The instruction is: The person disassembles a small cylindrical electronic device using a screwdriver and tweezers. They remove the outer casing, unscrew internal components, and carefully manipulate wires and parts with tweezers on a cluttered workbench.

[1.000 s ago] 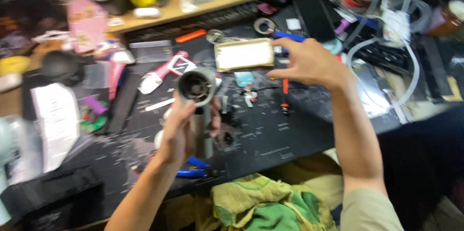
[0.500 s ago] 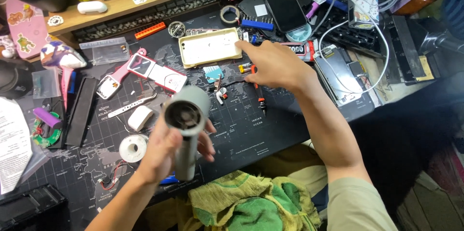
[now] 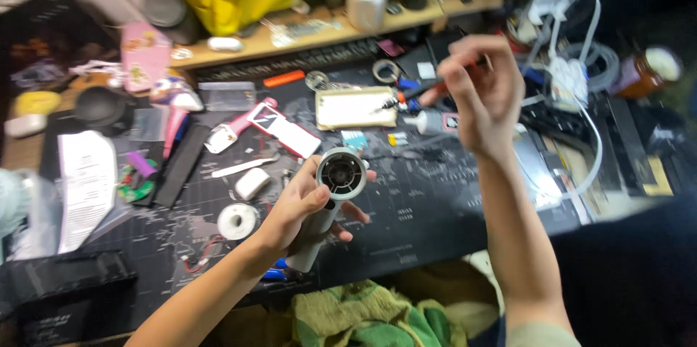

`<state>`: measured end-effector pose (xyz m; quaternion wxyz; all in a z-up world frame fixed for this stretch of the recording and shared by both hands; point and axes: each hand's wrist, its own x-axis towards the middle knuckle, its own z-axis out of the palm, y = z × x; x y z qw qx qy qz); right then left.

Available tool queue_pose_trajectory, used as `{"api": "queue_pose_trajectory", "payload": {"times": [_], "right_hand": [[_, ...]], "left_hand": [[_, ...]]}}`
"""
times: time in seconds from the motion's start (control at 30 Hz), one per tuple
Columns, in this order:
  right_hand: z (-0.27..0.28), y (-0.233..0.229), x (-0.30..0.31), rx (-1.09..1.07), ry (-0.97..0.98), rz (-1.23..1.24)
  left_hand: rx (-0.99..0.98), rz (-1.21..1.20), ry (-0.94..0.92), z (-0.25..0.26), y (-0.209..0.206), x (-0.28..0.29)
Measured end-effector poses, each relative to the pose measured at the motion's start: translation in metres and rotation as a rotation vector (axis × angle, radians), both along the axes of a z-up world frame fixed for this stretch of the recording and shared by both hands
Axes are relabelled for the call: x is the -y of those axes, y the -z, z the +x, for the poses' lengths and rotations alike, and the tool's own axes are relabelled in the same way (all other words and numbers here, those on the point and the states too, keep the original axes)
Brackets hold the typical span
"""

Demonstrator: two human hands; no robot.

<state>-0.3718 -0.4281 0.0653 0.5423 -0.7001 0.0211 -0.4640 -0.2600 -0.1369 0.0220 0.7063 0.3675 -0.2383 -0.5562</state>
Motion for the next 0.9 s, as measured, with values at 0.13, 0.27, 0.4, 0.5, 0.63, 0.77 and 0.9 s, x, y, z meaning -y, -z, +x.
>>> {"api": "queue_pose_trajectory", "payload": {"times": [0.13,0.27,0.4,0.5,0.63,0.77,0.9], "right_hand": [[0.006,0.008,-0.025,0.186,-0.037,-0.042],[0.011,0.013,-0.061,0.215,-0.120,-0.024],[0.014,0.021,-0.081,0.184,-0.135,-0.067],[0.015,0.033,-0.084,0.177,-0.154,-0.086],[0.019,0.027,-0.092,0.148,-0.147,-0.113],[0.020,0.029,-0.096,0.099,-0.186,-0.082],[0.025,0.037,-0.094,0.070,-0.188,-0.073]], "left_hand": [[0.021,-0.032,-0.118,0.023,0.020,-0.010],[0.070,-0.092,-0.199,0.034,0.001,-0.025],[0.069,-0.133,-0.309,0.048,0.010,-0.027],[0.040,-0.148,-0.416,0.056,0.018,-0.025],[0.045,-0.152,-0.492,0.052,0.018,-0.021],[0.107,-0.108,-0.495,0.049,0.017,-0.019],[-0.001,-0.124,-0.531,0.048,0.049,-0.020]]}}
